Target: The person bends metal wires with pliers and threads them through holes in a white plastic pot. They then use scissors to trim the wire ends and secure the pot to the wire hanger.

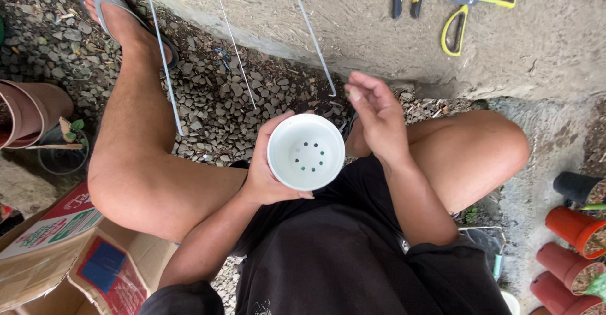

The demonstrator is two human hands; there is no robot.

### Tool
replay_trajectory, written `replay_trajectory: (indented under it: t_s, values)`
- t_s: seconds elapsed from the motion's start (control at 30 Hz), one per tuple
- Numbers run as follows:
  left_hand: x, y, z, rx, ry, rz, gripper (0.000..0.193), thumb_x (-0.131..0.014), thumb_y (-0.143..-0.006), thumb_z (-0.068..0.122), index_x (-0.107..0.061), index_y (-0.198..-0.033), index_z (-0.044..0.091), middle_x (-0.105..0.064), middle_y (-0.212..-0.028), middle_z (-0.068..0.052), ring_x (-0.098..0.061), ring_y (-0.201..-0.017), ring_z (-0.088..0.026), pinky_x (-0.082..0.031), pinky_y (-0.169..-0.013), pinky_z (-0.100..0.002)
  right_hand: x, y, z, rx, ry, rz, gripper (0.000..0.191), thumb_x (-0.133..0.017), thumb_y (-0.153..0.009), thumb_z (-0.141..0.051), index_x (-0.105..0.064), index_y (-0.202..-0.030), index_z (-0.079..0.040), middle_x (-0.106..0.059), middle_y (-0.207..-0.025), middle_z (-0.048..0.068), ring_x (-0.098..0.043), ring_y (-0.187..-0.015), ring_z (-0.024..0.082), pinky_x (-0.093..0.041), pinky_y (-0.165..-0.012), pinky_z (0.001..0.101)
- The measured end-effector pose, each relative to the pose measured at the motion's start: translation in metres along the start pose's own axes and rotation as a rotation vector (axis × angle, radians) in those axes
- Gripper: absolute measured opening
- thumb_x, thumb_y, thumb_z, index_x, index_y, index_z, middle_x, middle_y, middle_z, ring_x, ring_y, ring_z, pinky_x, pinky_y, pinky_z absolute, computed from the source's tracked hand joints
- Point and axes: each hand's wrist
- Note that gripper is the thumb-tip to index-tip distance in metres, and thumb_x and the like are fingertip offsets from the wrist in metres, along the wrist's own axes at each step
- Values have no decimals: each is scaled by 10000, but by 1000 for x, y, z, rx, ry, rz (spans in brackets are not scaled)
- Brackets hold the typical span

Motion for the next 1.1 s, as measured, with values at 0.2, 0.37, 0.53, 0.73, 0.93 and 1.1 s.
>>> replay_trajectory:
  t_s: [0.2, 0.37, 0.53, 0.73, 0.93, 1.1]
  values:
    - [2, 4, 3, 1, 46, -66, 1166, -1015, -690, 326, -297, -1568, 55, -466, -1621, -174, -539, -1444, -289, -462, -1236, -483, 6, 17, -13, 66, 9, 18, 313, -566, -1097, -95, -545, -1395, -2, -617, -1356, 98, -593, -1300, 174, -487, -1142, 338]
    - [13, 4, 5, 54, 55, -23, 1206, -996, -711, 361, -274, -1615, 20, -511, -1552, -170, -556, -1424, -293, -459, -1229, -478, -3, 20, -16, 168, 76, -2, 298, -572, -1108, -78, -557, -1395, 0, -591, -1365, 97, -588, -1300, 169, -480, -1132, 333]
    - [20, 5, -6, 117, 79, 102, 1163, -916, -791, 482, -242, -1612, 10, -484, -1545, -151, -520, -1453, -268, -429, -1238, -461, -19, 17, -20, 306, 217, 12, 339, -623, -1089, -78, -547, -1409, 1, -517, -1419, 128, -569, -1295, 197, -476, -1153, 341]
    - [35, 9, -20, 179, 51, 110, 1148, -885, -805, 516, -247, -1607, -3, -482, -1533, -131, -487, -1450, -243, -393, -1231, -424, -38, 10, -28, 544, 579, 144, 387, -645, -1058, -57, -528, -1422, 6, -491, -1489, 188, -520, -1370, 276, -425, -1191, 395]
    - [40, 4, -29, 93, -38, 182, 954, -693, -999, 531, -191, -1614, 2, -447, -1526, -132, -425, -1458, -225, -340, -1244, -392, -57, 18, -33, 611, 491, -116, 574, -628, -970, -191, -433, -1487, -37, -459, -1518, 167, -513, -1402, 260, -441, -1173, 377]
    - [42, 2, -25, 1, -287, 183, 915, -611, -1030, 552, -199, -1605, -29, -433, -1541, -167, -422, -1476, -270, -338, -1244, -412, -87, 33, -17, 175, 127, -356, 1081, -827, -871, -113, -69, -1633, 0, -423, -1538, 189, -469, -1434, 279, -381, -1213, 435]
Point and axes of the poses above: each hand's wrist, its own y-axis away from the middle knuckle, its own x-axis out of the back of the hand, z = x × y
